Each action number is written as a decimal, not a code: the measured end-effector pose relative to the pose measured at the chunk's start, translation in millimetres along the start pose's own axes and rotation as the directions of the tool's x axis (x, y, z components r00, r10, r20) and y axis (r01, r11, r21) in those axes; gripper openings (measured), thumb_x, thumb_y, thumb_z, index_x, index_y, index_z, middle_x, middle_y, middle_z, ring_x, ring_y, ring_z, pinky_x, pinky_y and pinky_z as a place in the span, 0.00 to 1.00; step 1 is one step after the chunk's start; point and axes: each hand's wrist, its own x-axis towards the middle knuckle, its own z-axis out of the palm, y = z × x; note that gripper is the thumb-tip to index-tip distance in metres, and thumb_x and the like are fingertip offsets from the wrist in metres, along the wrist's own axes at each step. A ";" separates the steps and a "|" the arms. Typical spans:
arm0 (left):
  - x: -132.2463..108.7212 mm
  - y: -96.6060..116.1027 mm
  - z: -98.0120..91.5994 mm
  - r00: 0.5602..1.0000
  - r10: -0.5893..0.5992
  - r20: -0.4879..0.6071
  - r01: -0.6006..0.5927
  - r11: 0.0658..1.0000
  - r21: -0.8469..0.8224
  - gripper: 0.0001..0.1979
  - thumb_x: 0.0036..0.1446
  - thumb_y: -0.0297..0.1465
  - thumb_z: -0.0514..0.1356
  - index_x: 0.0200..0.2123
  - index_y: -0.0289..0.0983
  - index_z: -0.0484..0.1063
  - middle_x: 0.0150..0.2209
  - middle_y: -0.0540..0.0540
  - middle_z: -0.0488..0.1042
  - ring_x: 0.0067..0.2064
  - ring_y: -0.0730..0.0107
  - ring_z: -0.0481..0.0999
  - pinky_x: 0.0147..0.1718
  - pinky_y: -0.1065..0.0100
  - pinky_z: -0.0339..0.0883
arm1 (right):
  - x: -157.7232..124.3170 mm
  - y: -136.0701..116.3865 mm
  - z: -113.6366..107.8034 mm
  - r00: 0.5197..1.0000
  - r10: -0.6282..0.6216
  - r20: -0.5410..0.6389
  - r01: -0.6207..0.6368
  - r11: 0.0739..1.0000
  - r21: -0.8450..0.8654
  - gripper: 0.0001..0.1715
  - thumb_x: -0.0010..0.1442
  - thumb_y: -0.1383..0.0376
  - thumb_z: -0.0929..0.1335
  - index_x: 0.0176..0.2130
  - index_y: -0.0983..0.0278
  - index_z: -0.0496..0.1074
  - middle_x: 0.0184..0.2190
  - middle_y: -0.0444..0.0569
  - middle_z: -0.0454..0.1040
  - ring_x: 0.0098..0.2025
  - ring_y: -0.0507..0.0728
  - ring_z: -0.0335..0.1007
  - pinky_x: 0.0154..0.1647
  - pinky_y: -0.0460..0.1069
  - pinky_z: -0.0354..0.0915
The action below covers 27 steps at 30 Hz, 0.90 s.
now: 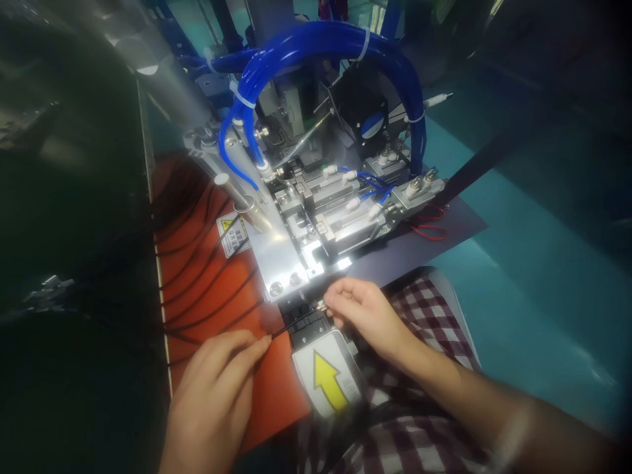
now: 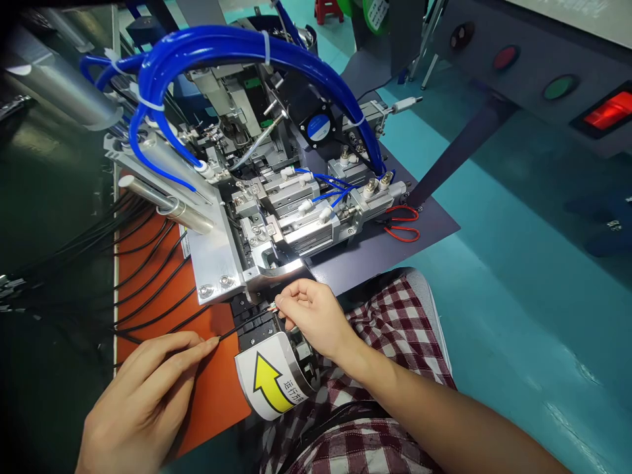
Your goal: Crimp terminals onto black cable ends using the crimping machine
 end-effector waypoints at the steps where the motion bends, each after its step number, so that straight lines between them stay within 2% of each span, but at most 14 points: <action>1: 0.0 -0.1 -0.1 1.000 -0.005 0.005 0.005 1.000 0.001 0.12 0.60 0.17 0.53 0.43 0.35 0.71 0.42 0.44 0.70 0.43 0.68 0.71 0.44 0.67 0.64 | -0.3 0.8 0.4 1.000 -0.012 -0.003 0.012 1.000 -0.017 0.08 0.56 0.64 0.67 0.27 0.65 0.67 0.18 0.38 0.65 0.21 0.48 0.60 0.25 0.45 0.58; 6: 0.1 0.3 -0.4 1.000 -0.020 0.008 0.020 1.000 0.001 0.13 0.60 0.18 0.54 0.43 0.37 0.71 0.42 0.45 0.71 0.43 0.67 0.72 0.44 0.66 0.66 | -2.0 5.8 0.3 0.967 -0.248 -0.053 0.231 0.949 -0.216 0.08 0.58 0.64 0.67 0.28 0.63 0.66 0.17 0.37 0.60 0.20 0.48 0.55 0.23 0.45 0.54; 8: -0.4 0.0 0.1 1.000 -0.015 0.001 0.015 1.000 0.007 0.13 0.60 0.18 0.54 0.44 0.38 0.71 0.42 0.45 0.71 0.43 0.67 0.72 0.44 0.65 0.66 | -1.2 7.4 -3.1 0.979 -0.201 -0.022 0.193 0.964 -0.183 0.09 0.58 0.62 0.66 0.28 0.63 0.66 0.17 0.38 0.62 0.20 0.48 0.58 0.24 0.46 0.55; 11: -1.9 -1.5 1.5 1.000 -0.006 -0.007 0.006 1.000 0.026 0.13 0.60 0.19 0.54 0.44 0.39 0.71 0.42 0.45 0.71 0.43 0.67 0.73 0.43 0.65 0.67 | 0.8 9.9 -10.5 0.999 -0.015 0.042 0.014 0.999 0.029 0.12 0.57 0.59 0.67 0.28 0.65 0.68 0.20 0.41 0.68 0.20 0.48 0.62 0.25 0.46 0.57; 14: -3.6 -3.1 2.3 1.000 -0.006 0.002 0.006 0.999 0.038 0.13 0.60 0.19 0.54 0.44 0.38 0.71 0.42 0.45 0.72 0.43 0.66 0.73 0.43 0.65 0.67 | 0.0 11.6 -14.1 1.000 -0.002 0.008 0.001 0.992 0.127 0.13 0.55 0.58 0.69 0.31 0.66 0.71 0.25 0.43 0.72 0.21 0.47 0.63 0.24 0.45 0.56; 17: -3.7 -3.2 2.1 1.000 -0.012 0.022 0.011 0.999 0.045 0.13 0.60 0.19 0.54 0.44 0.38 0.71 0.42 0.44 0.72 0.43 0.66 0.73 0.42 0.66 0.68 | -3.1 9.8 -9.6 0.999 -0.037 -0.006 0.037 0.997 0.072 0.14 0.57 0.57 0.68 0.30 0.66 0.71 0.24 0.42 0.71 0.22 0.47 0.64 0.26 0.46 0.58; 22: -0.6 0.0 1.8 0.999 -0.027 -0.034 0.027 1.000 0.012 0.12 0.59 0.19 0.54 0.40 0.37 0.73 0.39 0.45 0.73 0.40 0.67 0.73 0.39 0.67 0.68 | -2.8 6.3 2.6 0.991 -0.117 -0.059 0.112 0.990 -0.087 0.12 0.58 0.60 0.67 0.26 0.64 0.67 0.20 0.40 0.67 0.22 0.49 0.64 0.28 0.47 0.60; 27: 1.5 2.0 1.0 0.999 -0.023 -0.039 0.023 1.000 -0.010 0.12 0.59 0.19 0.54 0.39 0.36 0.74 0.37 0.44 0.73 0.39 0.67 0.73 0.38 0.67 0.69 | -0.6 10.8 2.9 0.980 -0.198 -0.030 0.187 0.958 -0.215 0.12 0.60 0.60 0.65 0.28 0.63 0.65 0.19 0.40 0.66 0.22 0.51 0.64 0.27 0.48 0.60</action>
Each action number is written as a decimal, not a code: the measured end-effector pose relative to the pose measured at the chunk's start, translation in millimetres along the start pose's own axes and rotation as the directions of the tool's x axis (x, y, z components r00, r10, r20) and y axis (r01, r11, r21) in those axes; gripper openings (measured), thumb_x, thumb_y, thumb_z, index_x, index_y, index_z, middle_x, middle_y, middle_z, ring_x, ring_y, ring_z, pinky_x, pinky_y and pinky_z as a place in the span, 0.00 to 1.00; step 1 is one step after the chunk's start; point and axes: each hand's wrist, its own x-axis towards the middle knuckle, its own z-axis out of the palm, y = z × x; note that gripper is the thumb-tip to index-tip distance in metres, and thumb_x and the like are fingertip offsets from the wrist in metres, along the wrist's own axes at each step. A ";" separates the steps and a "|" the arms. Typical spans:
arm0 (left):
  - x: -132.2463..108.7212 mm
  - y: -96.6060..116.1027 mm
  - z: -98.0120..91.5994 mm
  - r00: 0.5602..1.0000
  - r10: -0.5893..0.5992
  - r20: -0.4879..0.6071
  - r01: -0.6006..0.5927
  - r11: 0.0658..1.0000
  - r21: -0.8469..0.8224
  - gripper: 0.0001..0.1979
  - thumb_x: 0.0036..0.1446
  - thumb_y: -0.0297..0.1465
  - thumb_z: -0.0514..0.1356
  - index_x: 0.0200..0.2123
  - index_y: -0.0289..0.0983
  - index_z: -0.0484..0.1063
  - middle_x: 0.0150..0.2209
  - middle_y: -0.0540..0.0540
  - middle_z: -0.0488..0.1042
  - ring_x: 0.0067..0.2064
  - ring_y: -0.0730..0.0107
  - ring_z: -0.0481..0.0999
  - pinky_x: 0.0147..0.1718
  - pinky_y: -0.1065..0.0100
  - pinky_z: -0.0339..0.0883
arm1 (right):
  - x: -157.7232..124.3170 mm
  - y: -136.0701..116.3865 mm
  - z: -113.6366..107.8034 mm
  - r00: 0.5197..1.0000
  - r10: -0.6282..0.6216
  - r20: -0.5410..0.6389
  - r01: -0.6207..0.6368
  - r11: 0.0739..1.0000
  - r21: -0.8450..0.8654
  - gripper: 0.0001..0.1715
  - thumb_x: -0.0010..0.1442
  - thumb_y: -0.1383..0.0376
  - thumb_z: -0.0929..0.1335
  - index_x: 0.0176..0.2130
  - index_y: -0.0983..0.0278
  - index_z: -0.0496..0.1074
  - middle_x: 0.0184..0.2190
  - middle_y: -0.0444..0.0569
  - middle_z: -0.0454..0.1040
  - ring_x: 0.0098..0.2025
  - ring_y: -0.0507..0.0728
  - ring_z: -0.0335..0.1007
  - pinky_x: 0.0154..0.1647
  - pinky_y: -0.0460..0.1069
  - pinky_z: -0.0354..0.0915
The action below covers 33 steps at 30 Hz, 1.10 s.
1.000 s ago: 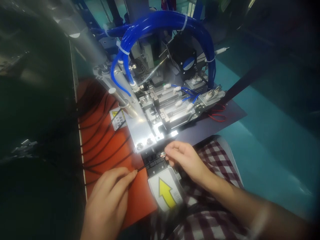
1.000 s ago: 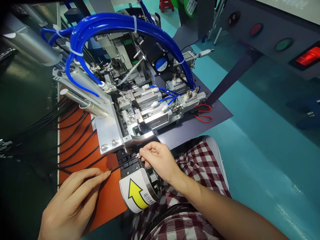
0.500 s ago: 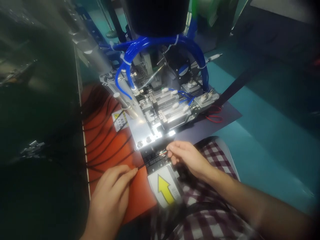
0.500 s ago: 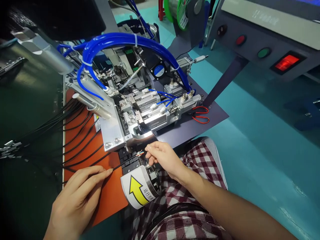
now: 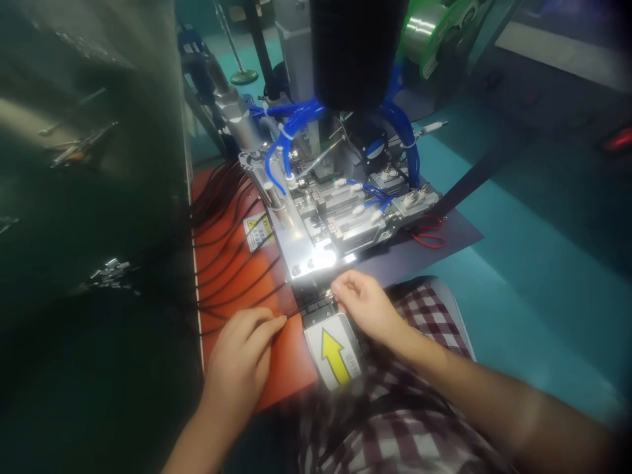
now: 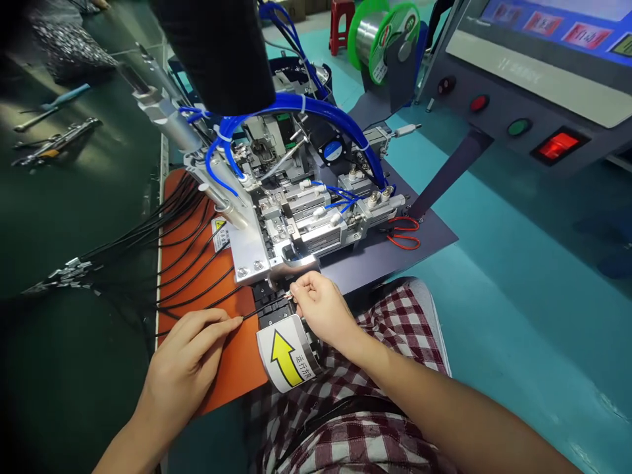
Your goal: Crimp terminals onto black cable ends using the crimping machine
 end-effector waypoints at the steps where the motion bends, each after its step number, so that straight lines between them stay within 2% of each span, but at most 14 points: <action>1: 0.0 0.0 -0.3 1.000 -0.001 0.002 0.001 1.000 -0.003 0.12 0.59 0.19 0.53 0.39 0.36 0.74 0.37 0.44 0.73 0.39 0.67 0.73 0.38 0.67 0.69 | -1.1 0.9 -1.4 1.000 -0.012 0.012 0.012 1.000 -0.015 0.12 0.60 0.59 0.65 0.28 0.63 0.65 0.20 0.40 0.66 0.22 0.51 0.64 0.27 0.48 0.61; 6: -0.5 -0.2 -1.1 1.000 -0.008 -0.003 0.008 1.000 -0.010 0.12 0.59 0.19 0.53 0.39 0.36 0.75 0.37 0.44 0.74 0.40 0.67 0.73 0.38 0.67 0.70 | -12.4 6.0 -12.4 0.986 -0.162 -0.046 0.152 0.975 -0.159 0.10 0.64 0.59 0.63 0.41 0.61 0.68 0.31 0.43 0.69 0.24 0.50 0.64 0.28 0.48 0.62; 8: -0.4 -0.1 -0.6 1.000 -0.016 0.004 0.016 1.000 -0.015 0.13 0.60 0.20 0.52 0.39 0.37 0.75 0.37 0.44 0.74 0.40 0.67 0.73 0.38 0.67 0.70 | -16.7 9.5 -16.8 0.984 -0.169 -0.056 0.158 0.975 -0.154 0.10 0.63 0.59 0.63 0.43 0.60 0.67 0.32 0.43 0.68 0.24 0.50 0.63 0.27 0.48 0.62; 13: 2.0 -2.4 -3.7 0.998 -0.057 0.026 0.058 0.998 -0.026 0.11 0.62 0.24 0.52 0.40 0.37 0.73 0.37 0.44 0.74 0.40 0.66 0.72 0.38 0.65 0.69 | -23.9 18.2 -26.7 0.993 -0.092 -0.073 0.089 0.995 -0.033 0.13 0.60 0.55 0.66 0.40 0.62 0.67 0.32 0.43 0.67 0.23 0.49 0.62 0.25 0.47 0.61; 17: 5.8 -8.6 -15.1 0.978 -0.128 0.165 0.131 0.991 -0.010 0.08 0.63 0.29 0.52 0.38 0.39 0.71 0.39 0.45 0.74 0.42 0.63 0.71 0.42 0.62 0.67 | -29.0 19.8 -34.3 0.997 -0.032 -0.072 0.027 0.998 -0.057 0.14 0.60 0.54 0.65 0.39 0.62 0.67 0.23 0.40 0.65 0.19 0.49 0.58 0.19 0.46 0.54; 20: 9.5 -11.5 -22.2 0.962 -0.149 0.229 0.156 0.988 -0.013 0.09 0.64 0.31 0.50 0.34 0.38 0.68 0.37 0.45 0.73 0.41 0.63 0.70 0.40 0.62 0.66 | -27.9 16.7 -36.0 0.997 -0.036 -0.072 0.030 0.996 -0.082 0.13 0.60 0.56 0.65 0.39 0.63 0.68 0.24 0.41 0.66 0.20 0.50 0.60 0.20 0.47 0.54; 24: 12.2 -12.0 -23.3 0.964 -0.147 0.223 0.146 0.989 0.023 0.11 0.64 0.30 0.48 0.32 0.38 0.67 0.34 0.45 0.73 0.37 0.64 0.71 0.36 0.64 0.65 | -16.5 8.9 -27.3 0.997 -0.066 -0.029 0.065 0.998 -0.013 0.13 0.58 0.56 0.67 0.35 0.63 0.70 0.29 0.43 0.71 0.23 0.50 0.65 0.27 0.48 0.61; 29: 8.2 -15.2 -19.4 0.978 -0.101 0.185 0.102 0.995 0.004 0.11 0.65 0.29 0.48 0.39 0.38 0.70 0.38 0.44 0.75 0.39 0.66 0.73 0.38 0.65 0.66 | -3.1 1.3 -8.8 1.000 -0.001 -0.005 0.001 0.994 0.106 0.17 0.55 0.53 0.68 0.27 0.65 0.69 0.23 0.42 0.70 0.22 0.50 0.65 0.29 0.48 0.62; 33: 4.0 -18.3 -16.4 0.988 -0.066 0.140 0.067 0.998 -0.005 0.11 0.64 0.28 0.49 0.40 0.39 0.72 0.40 0.44 0.76 0.40 0.65 0.74 0.40 0.66 0.68 | -1.0 -0.8 -2.5 1.000 0.014 -0.012 -0.012 0.991 0.136 0.17 0.54 0.54 0.68 0.25 0.64 0.68 0.20 0.41 0.68 0.22 0.50 0.64 0.28 0.48 0.61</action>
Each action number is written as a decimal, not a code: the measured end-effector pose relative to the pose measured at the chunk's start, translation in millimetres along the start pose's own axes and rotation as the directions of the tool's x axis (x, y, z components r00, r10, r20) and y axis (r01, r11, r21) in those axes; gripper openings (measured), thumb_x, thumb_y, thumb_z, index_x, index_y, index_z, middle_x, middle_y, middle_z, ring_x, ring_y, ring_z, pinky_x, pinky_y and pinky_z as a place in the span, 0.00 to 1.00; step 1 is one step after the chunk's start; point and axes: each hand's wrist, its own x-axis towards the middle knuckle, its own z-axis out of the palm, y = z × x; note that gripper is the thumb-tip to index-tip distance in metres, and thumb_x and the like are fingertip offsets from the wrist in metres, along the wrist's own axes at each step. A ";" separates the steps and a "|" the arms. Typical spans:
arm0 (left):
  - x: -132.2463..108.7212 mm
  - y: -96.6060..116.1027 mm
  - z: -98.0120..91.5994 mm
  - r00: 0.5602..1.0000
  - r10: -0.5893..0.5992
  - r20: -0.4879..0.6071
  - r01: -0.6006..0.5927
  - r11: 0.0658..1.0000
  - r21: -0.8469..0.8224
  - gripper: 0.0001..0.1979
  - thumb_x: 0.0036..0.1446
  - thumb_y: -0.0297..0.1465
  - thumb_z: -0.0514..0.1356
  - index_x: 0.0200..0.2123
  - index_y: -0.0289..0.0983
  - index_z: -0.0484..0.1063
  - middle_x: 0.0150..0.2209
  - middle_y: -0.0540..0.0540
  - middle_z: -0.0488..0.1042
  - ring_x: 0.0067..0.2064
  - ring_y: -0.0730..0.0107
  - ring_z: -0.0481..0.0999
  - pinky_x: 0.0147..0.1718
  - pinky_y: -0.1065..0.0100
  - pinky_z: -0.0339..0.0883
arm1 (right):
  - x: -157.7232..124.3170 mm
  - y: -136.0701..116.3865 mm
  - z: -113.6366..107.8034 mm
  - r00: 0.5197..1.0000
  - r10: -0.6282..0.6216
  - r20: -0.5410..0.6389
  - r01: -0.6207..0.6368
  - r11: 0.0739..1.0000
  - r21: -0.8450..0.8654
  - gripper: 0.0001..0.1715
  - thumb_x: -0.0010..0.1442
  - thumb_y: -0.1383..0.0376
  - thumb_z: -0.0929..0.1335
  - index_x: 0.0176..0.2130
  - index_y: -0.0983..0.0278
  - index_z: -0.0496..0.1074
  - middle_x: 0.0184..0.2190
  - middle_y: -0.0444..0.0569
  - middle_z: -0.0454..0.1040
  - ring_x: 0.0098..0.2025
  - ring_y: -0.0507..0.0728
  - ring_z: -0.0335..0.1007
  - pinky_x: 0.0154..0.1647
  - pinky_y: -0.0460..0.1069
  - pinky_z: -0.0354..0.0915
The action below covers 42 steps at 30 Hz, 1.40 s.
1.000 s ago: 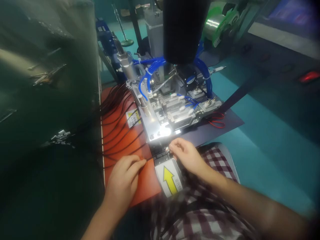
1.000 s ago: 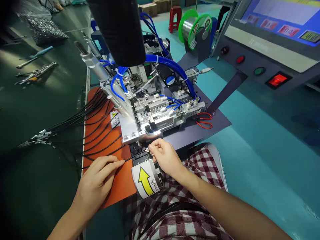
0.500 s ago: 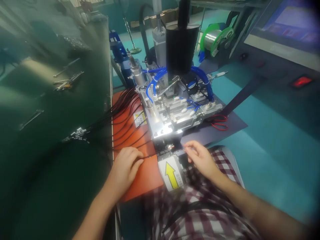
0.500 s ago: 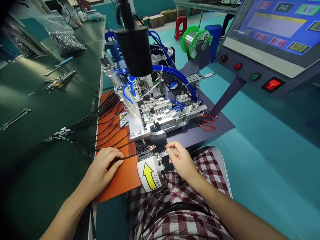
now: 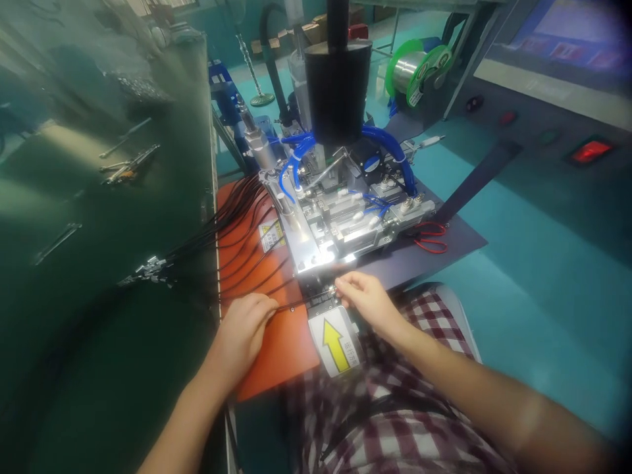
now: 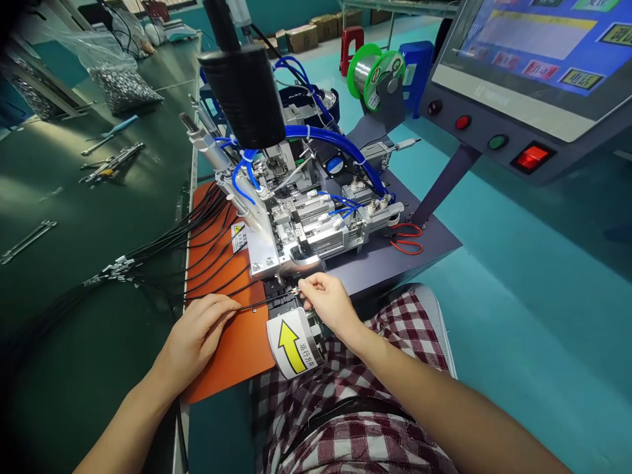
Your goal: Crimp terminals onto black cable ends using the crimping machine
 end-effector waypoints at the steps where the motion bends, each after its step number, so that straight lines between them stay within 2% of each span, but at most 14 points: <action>1: -0.5 -0.6 0.8 1.000 0.010 -0.002 -0.010 1.000 0.006 0.12 0.64 0.27 0.50 0.40 0.39 0.73 0.40 0.44 0.76 0.40 0.65 0.74 0.40 0.66 0.68 | 0.0 -0.5 0.4 1.000 0.004 -0.001 -0.004 1.000 0.005 0.17 0.54 0.54 0.69 0.24 0.64 0.68 0.20 0.41 0.68 0.22 0.50 0.64 0.28 0.48 0.61; 4: -1.3 -2.2 3.0 0.999 0.040 -0.005 -0.040 0.999 0.026 0.13 0.63 0.25 0.50 0.41 0.38 0.73 0.40 0.44 0.76 0.41 0.65 0.74 0.40 0.66 0.69 | -0.2 -2.5 0.9 1.000 0.014 0.003 -0.014 1.000 0.011 0.16 0.53 0.56 0.69 0.24 0.64 0.67 0.21 0.42 0.69 0.22 0.49 0.63 0.27 0.47 0.60; 10: -3.7 -8.1 3.8 0.995 0.096 0.000 -0.096 0.995 0.014 0.16 0.62 0.22 0.49 0.44 0.39 0.73 0.41 0.44 0.76 0.42 0.66 0.73 0.40 0.67 0.68 | -0.9 -8.7 2.5 0.999 0.042 0.025 -0.042 0.999 0.005 0.15 0.55 0.59 0.67 0.22 0.64 0.65 0.14 0.38 0.63 0.19 0.49 0.57 0.25 0.46 0.56; 17: -11.0 -15.7 6.5 0.992 0.128 0.019 -0.128 0.992 -0.018 0.19 0.62 0.20 0.49 0.49 0.40 0.73 0.43 0.44 0.72 0.43 0.66 0.71 0.41 0.67 0.66 | -0.5 -10.1 2.3 0.996 0.087 0.024 -0.088 0.996 0.011 0.14 0.56 0.62 0.68 0.22 0.64 0.65 0.16 0.39 0.65 0.20 0.48 0.58 0.26 0.46 0.56; 22: -14.6 -13.9 7.4 0.978 0.206 -0.026 -0.206 0.979 0.005 0.21 0.61 0.17 0.50 0.52 0.40 0.71 0.42 0.44 0.69 0.44 0.66 0.68 0.43 0.65 0.64 | 0.7 -5.1 3.3 0.993 0.115 0.035 -0.118 0.990 0.074 0.17 0.54 0.58 0.70 0.22 0.65 0.65 0.16 0.38 0.64 0.20 0.47 0.58 0.27 0.46 0.56; 27: -15.4 -12.2 9.9 0.980 0.187 -0.066 -0.188 0.982 0.003 0.24 0.60 0.15 0.50 0.53 0.42 0.70 0.39 0.46 0.67 0.42 0.67 0.68 0.40 0.65 0.64 | -4.2 0.5 -4.9 0.993 0.116 0.027 -0.118 0.982 0.147 0.22 0.51 0.49 0.71 0.27 0.66 0.69 0.23 0.41 0.69 0.22 0.47 0.60 0.27 0.45 0.56; 30: -16.5 -12.1 10.8 0.980 0.184 -0.075 -0.184 0.983 0.003 0.23 0.60 0.16 0.50 0.51 0.43 0.72 0.39 0.46 0.68 0.42 0.68 0.69 0.40 0.66 0.65 | -13.8 11.3 -21.6 0.985 0.135 -0.103 -0.112 0.974 0.199 0.27 0.48 0.45 0.70 0.33 0.65 0.70 0.28 0.42 0.70 0.22 0.46 0.60 0.26 0.45 0.55; 33: -17.0 -12.1 10.6 0.979 0.177 -0.102 -0.177 0.984 0.009 0.22 0.60 0.17 0.50 0.49 0.43 0.74 0.39 0.46 0.68 0.41 0.68 0.69 0.39 0.66 0.66 | -27.8 28.4 -43.5 0.971 0.157 -0.180 -0.126 0.977 0.171 0.28 0.46 0.43 0.70 0.31 0.65 0.68 0.26 0.41 0.67 0.22 0.46 0.57 0.24 0.45 0.52; 37: -10.8 -14.5 11.5 0.978 0.146 -0.147 -0.142 0.989 0.034 0.21 0.61 0.19 0.50 0.48 0.43 0.76 0.37 0.46 0.69 0.39 0.68 0.69 0.37 0.67 0.67 | -48.4 56.4 -67.3 0.953 0.231 -0.198 -0.211 0.971 0.117 0.27 0.44 0.44 0.71 0.28 0.65 0.68 0.24 0.41 0.66 0.20 0.47 0.55 0.22 0.45 0.49; 42: 3.7 -20.4 15.5 0.981 0.072 -0.179 -0.062 0.996 0.058 0.20 0.61 0.21 0.50 0.45 0.43 0.78 0.35 0.45 0.69 0.39 0.66 0.69 0.37 0.65 0.67 | -70.3 87.6 -75.9 0.934 0.327 -0.146 -0.325 0.945 0.044 0.25 0.42 0.45 0.70 0.24 0.63 0.66 0.20 0.41 0.64 0.19 0.48 0.54 0.22 0.46 0.48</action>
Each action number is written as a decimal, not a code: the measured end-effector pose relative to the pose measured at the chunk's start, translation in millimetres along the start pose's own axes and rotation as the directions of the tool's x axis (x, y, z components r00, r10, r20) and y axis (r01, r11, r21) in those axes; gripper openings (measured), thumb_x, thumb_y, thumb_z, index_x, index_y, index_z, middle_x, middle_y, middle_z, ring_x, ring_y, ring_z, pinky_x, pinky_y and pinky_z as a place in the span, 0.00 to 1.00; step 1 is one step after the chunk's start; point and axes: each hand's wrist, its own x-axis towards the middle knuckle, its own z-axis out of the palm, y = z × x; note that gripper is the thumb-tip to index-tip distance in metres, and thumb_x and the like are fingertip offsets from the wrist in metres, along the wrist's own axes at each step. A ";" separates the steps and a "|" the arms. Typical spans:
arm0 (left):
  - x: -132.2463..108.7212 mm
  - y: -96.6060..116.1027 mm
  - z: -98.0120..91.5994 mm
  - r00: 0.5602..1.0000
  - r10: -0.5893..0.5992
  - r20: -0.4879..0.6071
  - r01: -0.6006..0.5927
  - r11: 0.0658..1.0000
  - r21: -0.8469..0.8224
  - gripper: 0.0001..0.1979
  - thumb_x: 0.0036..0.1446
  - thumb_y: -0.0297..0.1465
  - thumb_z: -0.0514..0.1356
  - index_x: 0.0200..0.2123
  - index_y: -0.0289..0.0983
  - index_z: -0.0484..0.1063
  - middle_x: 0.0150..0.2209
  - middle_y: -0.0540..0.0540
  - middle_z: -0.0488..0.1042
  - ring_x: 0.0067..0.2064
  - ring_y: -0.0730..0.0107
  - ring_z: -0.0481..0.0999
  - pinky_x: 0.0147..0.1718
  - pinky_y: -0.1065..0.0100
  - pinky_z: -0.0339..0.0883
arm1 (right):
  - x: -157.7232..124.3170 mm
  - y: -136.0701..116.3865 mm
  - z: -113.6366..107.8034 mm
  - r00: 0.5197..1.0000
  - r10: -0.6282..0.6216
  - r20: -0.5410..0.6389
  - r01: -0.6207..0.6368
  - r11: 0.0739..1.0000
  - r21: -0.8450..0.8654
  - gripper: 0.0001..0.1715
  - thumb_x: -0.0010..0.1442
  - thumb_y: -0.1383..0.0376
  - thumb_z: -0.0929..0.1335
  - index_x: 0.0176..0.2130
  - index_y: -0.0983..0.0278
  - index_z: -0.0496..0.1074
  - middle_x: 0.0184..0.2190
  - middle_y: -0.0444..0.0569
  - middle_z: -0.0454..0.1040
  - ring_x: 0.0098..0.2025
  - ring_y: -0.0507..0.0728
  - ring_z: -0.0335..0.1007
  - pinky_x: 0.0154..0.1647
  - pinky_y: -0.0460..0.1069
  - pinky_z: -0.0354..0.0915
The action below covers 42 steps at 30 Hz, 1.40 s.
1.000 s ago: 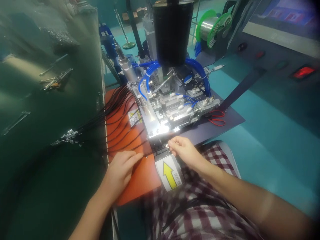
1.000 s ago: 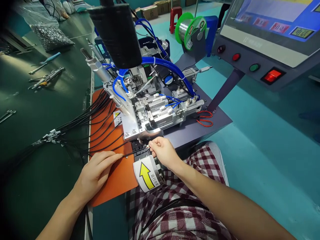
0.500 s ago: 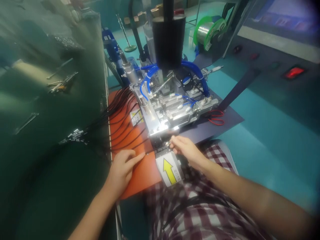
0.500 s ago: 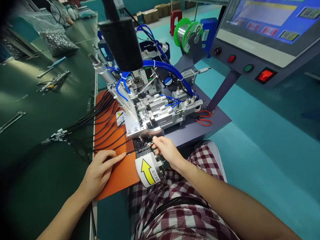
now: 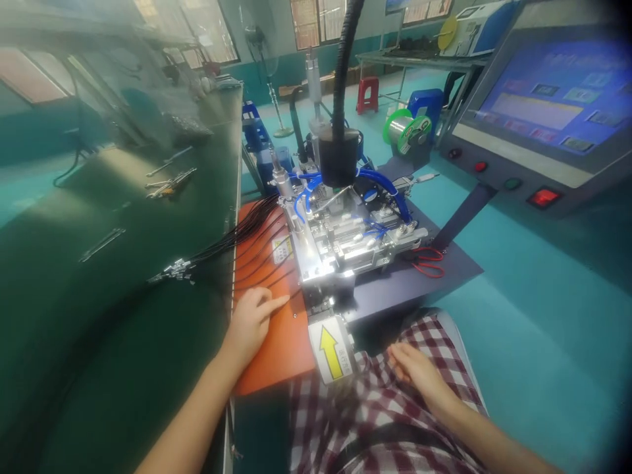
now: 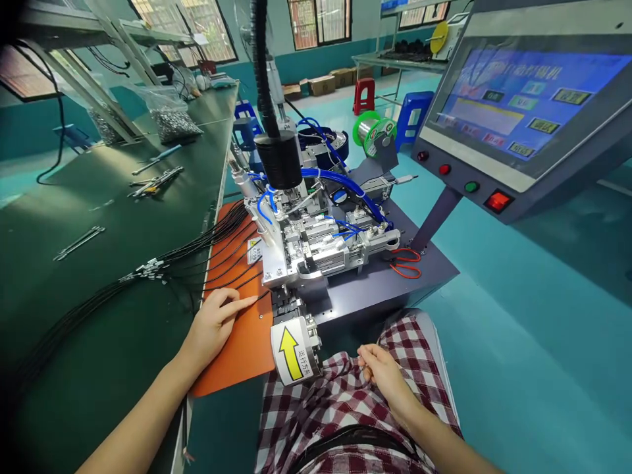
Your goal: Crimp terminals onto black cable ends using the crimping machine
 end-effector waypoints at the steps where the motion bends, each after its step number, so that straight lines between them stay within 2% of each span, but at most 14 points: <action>1: 1.6 -0.5 0.8 1.000 -0.010 0.001 0.010 1.000 -0.001 0.20 0.61 0.21 0.50 0.45 0.43 0.78 0.35 0.45 0.69 0.39 0.66 0.69 0.37 0.64 0.67 | -2.4 5.1 -0.1 1.000 0.021 0.018 -0.020 1.000 -0.021 0.25 0.42 0.45 0.70 0.22 0.63 0.65 0.18 0.40 0.62 0.19 0.48 0.53 0.22 0.46 0.47; 8: 1.6 3.4 1.0 0.999 -0.038 0.017 0.038 0.999 -0.013 0.21 0.62 0.21 0.49 0.45 0.44 0.78 0.35 0.46 0.69 0.38 0.67 0.68 0.38 0.65 0.67 | -18.9 25.0 5.2 0.970 0.165 0.180 -0.131 0.974 -0.187 0.23 0.45 0.46 0.69 0.20 0.62 0.63 0.14 0.39 0.60 0.17 0.48 0.50 0.22 0.46 0.46; 14: 0.1 3.7 2.3 0.999 -0.052 0.012 0.052 0.998 -0.033 0.18 0.63 0.23 0.50 0.44 0.42 0.78 0.34 0.45 0.68 0.38 0.67 0.67 0.38 0.64 0.65 | -17.5 41.1 4.6 0.947 0.079 0.312 0.006 0.965 -0.263 0.21 0.50 0.48 0.66 0.22 0.62 0.62 0.19 0.40 0.64 0.21 0.50 0.57 0.27 0.47 0.56; 18: 1.4 3.1 3.1 0.998 -0.065 0.026 0.066 0.996 -0.054 0.17 0.63 0.24 0.50 0.43 0.42 0.79 0.34 0.45 0.68 0.38 0.67 0.67 0.39 0.64 0.64 | -24.0 38.4 14.3 0.916 0.018 0.400 0.133 0.929 -0.346 0.18 0.54 0.51 0.65 0.25 0.62 0.62 0.21 0.40 0.64 0.23 0.52 0.60 0.28 0.47 0.58; 20: 2.8 3.3 3.2 0.997 -0.073 0.036 0.075 0.995 -0.062 0.17 0.63 0.24 0.50 0.42 0.41 0.79 0.34 0.45 0.67 0.38 0.67 0.67 0.39 0.64 0.64 | -32.8 29.3 30.5 0.880 -0.002 0.474 0.208 0.901 -0.381 0.14 0.57 0.55 0.64 0.27 0.62 0.63 0.22 0.41 0.66 0.24 0.52 0.62 0.28 0.47 0.58; 24: 5.5 6.0 1.8 0.992 -0.108 0.063 0.112 0.991 -0.069 0.16 0.63 0.25 0.51 0.41 0.41 0.79 0.34 0.45 0.68 0.38 0.67 0.67 0.39 0.65 0.64 | -55.9 8.2 86.5 0.749 -0.060 0.659 0.387 0.847 -0.363 0.07 0.59 0.63 0.64 0.32 0.64 0.69 0.29 0.46 0.72 0.30 0.53 0.67 0.32 0.47 0.61; 27: 6.9 8.2 1.8 0.985 -0.152 0.076 0.158 0.984 -0.077 0.15 0.62 0.24 0.51 0.40 0.39 0.79 0.35 0.45 0.70 0.39 0.66 0.69 0.40 0.64 0.64 | -71.4 3.0 133.5 0.694 -0.010 0.720 0.356 0.874 -0.331 0.07 0.57 0.65 0.66 0.38 0.64 0.69 0.30 0.44 0.72 0.25 0.50 0.66 0.27 0.45 0.59; 30: 9.2 8.8 3.5 0.977 -0.198 0.076 0.204 0.976 -0.078 0.12 0.61 0.24 0.52 0.39 0.36 0.76 0.37 0.44 0.72 0.41 0.65 0.70 0.43 0.62 0.65 | -84.2 5.1 168.9 0.680 0.004 0.734 0.337 0.887 -0.317 0.14 0.55 0.61 0.69 0.41 0.64 0.68 0.31 0.44 0.73 0.24 0.50 0.67 0.25 0.45 0.59; 32: 11.6 10.8 1.9 0.973 -0.216 0.079 0.222 0.973 -0.069 0.09 0.60 0.23 0.53 0.37 0.36 0.74 0.36 0.44 0.73 0.40 0.64 0.71 0.43 0.61 0.66 | -91.2 5.8 183.6 0.721 -0.038 0.692 0.355 0.878 -0.322 0.13 0.54 0.60 0.70 0.38 0.64 0.69 0.29 0.44 0.72 0.29 0.52 0.68 0.27 0.45 0.59; 35: 13.4 22.9 -13.5 0.972 -0.210 0.101 0.216 0.975 -0.050 0.08 0.60 0.23 0.53 0.35 0.36 0.72 0.35 0.44 0.74 0.39 0.63 0.72 0.41 0.61 0.66 | -95.8 -0.2 192.1 0.736 -0.148 0.661 0.473 0.810 -0.346 0.04 0.57 0.65 0.67 0.31 0.63 0.69 0.27 0.44 0.72 0.33 0.54 0.69 0.32 0.46 0.58; 39: -0.2 56.4 -62.6 0.965 -0.131 0.226 0.153 0.985 -0.083 0.09 0.64 0.28 0.52 0.33 0.39 0.70 0.34 0.47 0.73 0.37 0.67 0.72 0.42 0.65 0.67 | -90.9 -33.4 174.5 0.576 -0.210 0.790 0.670 0.675 -0.309 0.07 0.53 0.68 0.68 0.26 0.62 0.65 0.24 0.42 0.68 0.27 0.52 0.63 0.27 0.45 0.53; 40: -5.9 64.8 -76.3 0.946 -0.087 0.313 0.128 0.985 -0.114 0.08 0.64 0.30 0.54 0.33 0.40 0.71 0.33 0.49 0.73 0.36 0.69 0.72 0.45 0.64 0.66 | -89.1 -46.6 164.8 0.560 -0.224 0.798 0.690 0.658 -0.300 0.08 0.53 0.68 0.68 0.25 0.63 0.64 0.23 0.42 0.68 0.26 0.51 0.62 0.26 0.45 0.52; 41: -11.4 72.0 -88.6 0.889 -0.036 0.456 0.121 0.980 -0.159 0.07 0.64 0.31 0.54 0.35 0.41 0.71 0.33 0.51 0.73 0.36 0.71 0.72 0.53 0.61 0.62 | -87.2 -61.1 153.8 0.551 -0.247 0.797 0.704 0.650 -0.286 0.09 0.55 0.68 0.67 0.25 0.63 0.63 0.23 0.41 0.68 0.26 0.51 0.62 0.27 0.45 0.52; 42: -16.3 78.0 -98.2 0.845 -0.023 0.535 0.144 0.972 -0.186 0.06 0.64 0.32 0.54 0.37 0.42 0.71 0.34 0.52 0.74 0.36 0.71 0.73 0.58 0.58 0.57 | -85.2 -76.2 142.1 0.552 -0.285 0.784 0.722 0.634 -0.278 0.10 0.55 0.68 0.66 0.24 0.63 0.62 0.23 0.41 0.67 0.26 0.50 0.61 0.27 0.45 0.51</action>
